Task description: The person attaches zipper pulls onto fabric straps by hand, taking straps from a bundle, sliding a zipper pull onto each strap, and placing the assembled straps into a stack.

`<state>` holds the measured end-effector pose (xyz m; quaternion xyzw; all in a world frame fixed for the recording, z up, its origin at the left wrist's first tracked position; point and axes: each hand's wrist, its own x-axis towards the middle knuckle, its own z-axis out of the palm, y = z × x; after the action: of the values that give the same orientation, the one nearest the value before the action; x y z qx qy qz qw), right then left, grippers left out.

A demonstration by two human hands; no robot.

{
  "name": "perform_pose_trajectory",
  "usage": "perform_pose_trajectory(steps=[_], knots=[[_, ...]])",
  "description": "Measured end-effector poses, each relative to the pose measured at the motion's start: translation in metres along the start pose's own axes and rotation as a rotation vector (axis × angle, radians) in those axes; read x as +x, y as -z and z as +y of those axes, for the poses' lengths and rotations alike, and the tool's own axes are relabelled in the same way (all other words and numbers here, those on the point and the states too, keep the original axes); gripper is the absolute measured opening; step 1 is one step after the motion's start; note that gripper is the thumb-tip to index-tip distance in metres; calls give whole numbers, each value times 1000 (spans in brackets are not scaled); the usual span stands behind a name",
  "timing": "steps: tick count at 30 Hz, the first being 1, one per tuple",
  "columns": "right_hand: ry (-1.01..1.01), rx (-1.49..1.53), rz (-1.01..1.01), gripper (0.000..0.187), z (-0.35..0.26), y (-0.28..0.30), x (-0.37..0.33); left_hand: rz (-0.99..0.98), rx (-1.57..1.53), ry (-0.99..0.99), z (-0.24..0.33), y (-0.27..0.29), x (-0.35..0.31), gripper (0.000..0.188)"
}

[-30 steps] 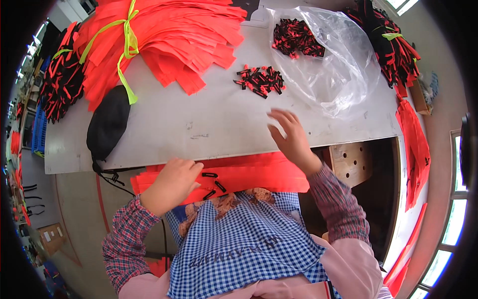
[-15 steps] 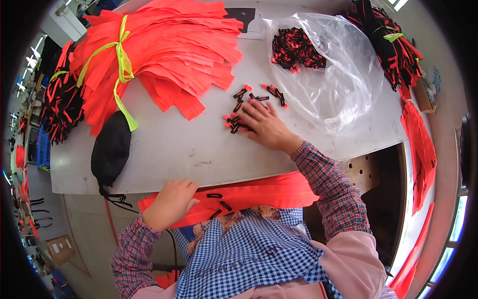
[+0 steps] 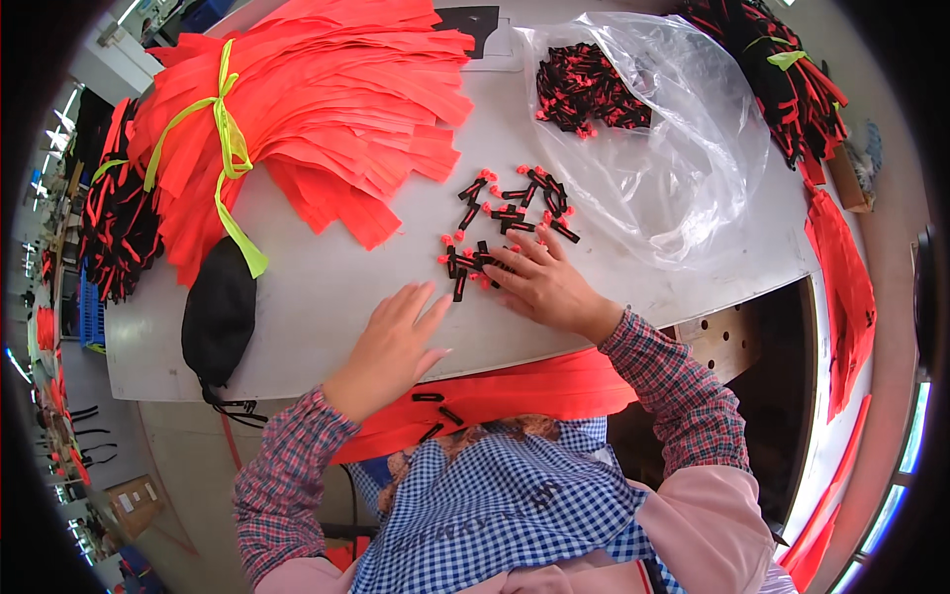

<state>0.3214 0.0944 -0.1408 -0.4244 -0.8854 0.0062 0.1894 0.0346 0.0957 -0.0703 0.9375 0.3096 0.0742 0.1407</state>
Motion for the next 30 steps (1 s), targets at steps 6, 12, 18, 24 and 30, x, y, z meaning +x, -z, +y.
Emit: perform_pose_trajectory(steps=[6, 12, 18, 24, 30], knots=[[-130, 59, 104, 33, 3, -1, 4, -14, 199, 30, -30, -37, 37, 65], [-277, 78, 149, 32, 0, 10, -15, 183, 135, 98, -73, -23, 69, 51], [-340, 147, 233, 25, -18, 28, -19, 423, 314, 301, -171, 35, 105, 33], [-353, 186, 253, 22, -27, 37, -9, 586, 484, 509, -301, 99, 142, 36], [-389, 191, 267, 22, -23, 44, -12, 576, 497, 851, -348, 106, 145, 33]])
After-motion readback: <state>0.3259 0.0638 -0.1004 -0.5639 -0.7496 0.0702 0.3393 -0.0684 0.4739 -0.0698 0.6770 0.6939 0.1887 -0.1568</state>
